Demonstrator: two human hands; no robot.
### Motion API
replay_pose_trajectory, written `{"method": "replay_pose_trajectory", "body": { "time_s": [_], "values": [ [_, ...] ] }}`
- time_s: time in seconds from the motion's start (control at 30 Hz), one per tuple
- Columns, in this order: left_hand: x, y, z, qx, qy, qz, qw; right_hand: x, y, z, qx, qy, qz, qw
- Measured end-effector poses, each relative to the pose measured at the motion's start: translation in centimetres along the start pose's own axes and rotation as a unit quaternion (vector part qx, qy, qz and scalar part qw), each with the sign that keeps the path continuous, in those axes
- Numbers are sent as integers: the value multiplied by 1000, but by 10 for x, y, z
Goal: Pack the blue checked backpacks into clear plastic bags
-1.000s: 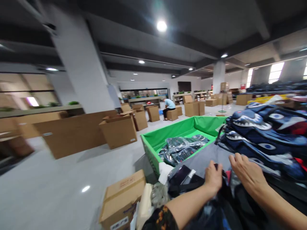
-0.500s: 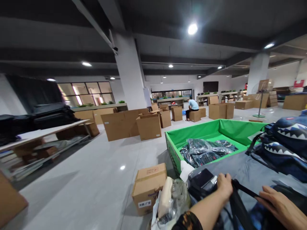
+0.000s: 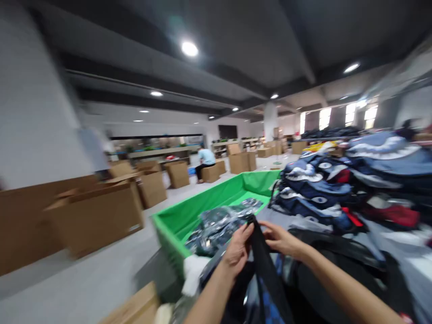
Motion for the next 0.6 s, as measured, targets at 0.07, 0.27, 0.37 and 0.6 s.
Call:
{"method": "replay_pose_trajectory", "body": {
  "time_s": [0.07,0.27,0.37,0.6],
  "values": [
    [17,8,-10,-13,47,40,998,-17,-9,4,46,-18,-16,999],
    [47,37,-25,47,182,137,973,-60,-32,-15,82,-51,-5,995],
    [49,63,-32,29,198,203,959,-70,-26,-25,18,-62,-44,997],
    [34,71,-38,81,188,201,958,-69,-41,-33,83,-93,-233,964]
  ]
}}
Point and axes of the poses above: each hand's wrist, its own z-axis towards the middle knuckle, its own y-axis out of the palm, x = y × z, the point moved 6 cm from there along z, towards the middle knuckle, and after that the axes turned 13 degrees about -y, right-handed, at the moved point
